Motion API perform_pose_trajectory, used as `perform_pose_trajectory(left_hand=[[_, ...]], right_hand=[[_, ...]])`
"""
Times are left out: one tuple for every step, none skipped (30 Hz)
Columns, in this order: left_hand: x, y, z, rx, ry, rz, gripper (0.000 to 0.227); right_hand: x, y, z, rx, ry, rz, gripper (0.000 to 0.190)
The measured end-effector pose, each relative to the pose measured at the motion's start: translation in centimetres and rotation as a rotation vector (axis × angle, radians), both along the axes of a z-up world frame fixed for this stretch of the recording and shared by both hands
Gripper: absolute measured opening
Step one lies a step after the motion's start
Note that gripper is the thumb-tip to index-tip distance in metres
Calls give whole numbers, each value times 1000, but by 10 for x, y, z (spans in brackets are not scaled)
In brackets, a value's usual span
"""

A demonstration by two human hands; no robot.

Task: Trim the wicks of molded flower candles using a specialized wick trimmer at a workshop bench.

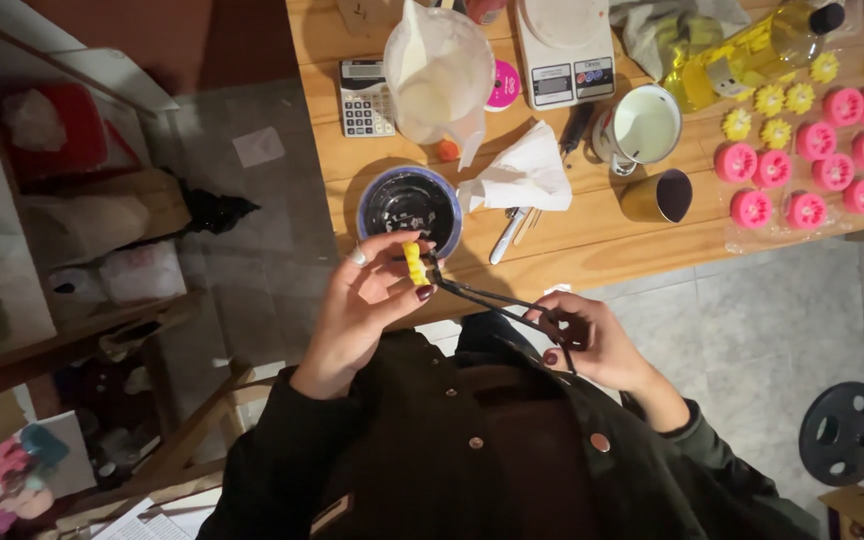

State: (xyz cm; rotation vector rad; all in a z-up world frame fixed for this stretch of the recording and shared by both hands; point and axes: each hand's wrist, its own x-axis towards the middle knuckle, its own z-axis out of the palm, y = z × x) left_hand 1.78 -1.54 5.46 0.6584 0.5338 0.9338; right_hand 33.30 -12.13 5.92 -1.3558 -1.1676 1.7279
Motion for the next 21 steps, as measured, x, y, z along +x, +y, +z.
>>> perform_pose_trajectory(left_hand=[[1,0,-1,-2,-1,-4,54],[2,0,-3,-23,-19,-17,54],[3,-1,-4,-45,-38,-30,54],[4,-1,-6,-50,-37,-32,54],[5,-1,-9,-63,-53,-34,53],[7,-1,-12,-76,-71,-38,53],[8,-1,-13,-81,-71,-40,53],[8,-1,-15,-129,-71,-44,51],[8,-2,-16,-178,-72,-49,49],[9,0,-17,-179,-72,-48,49],[9,1,-18,-184,-81,-55,48],[10,0,-19,-192,-90,-63,47],[11,1,-18,-196,-90,-63,47],[12,1,-18,-217,-85,-68,46],[12,2,-18,-237,-79,-73,46],[13,2,-18,-237,-79,-71,46],[14,3,-19,-244,-81,-64,45],[15,3,-19,-251,-83,-58,45],[15,3,-21,-252,-83,-58,45],[16,3,-23,-251,-92,-54,45],[16,2,-25,-250,-102,-51,44]], right_hand=[[5,0,-7,-2,-1,-4,53],[10,-2,-15,4,24,26,54],[15,-4,-22,11,50,56,55],[17,-3,-24,6,51,54,55],[18,-3,-27,-29,113,45,56],[20,-2,-29,-64,175,35,58],[21,-2,-29,-69,174,33,58],[21,0,-29,-104,195,40,58],[22,1,-29,-139,216,47,58],[25,0,-34,-140,215,47,58],[29,-1,-39,-136,226,54,58],[32,-3,-44,-135,236,60,58],[32,-1,-41,-139,236,59,58],[30,1,-39,-153,244,46,58],[29,4,-37,-166,252,33,58],[30,4,-38,-167,252,34,58],[30,5,-39,-164,266,34,59],[30,5,-39,-161,281,32,59],[31,5,-41,-162,281,32,59],[32,4,-42,-161,281,46,57],[34,3,-43,-160,280,59,54]])
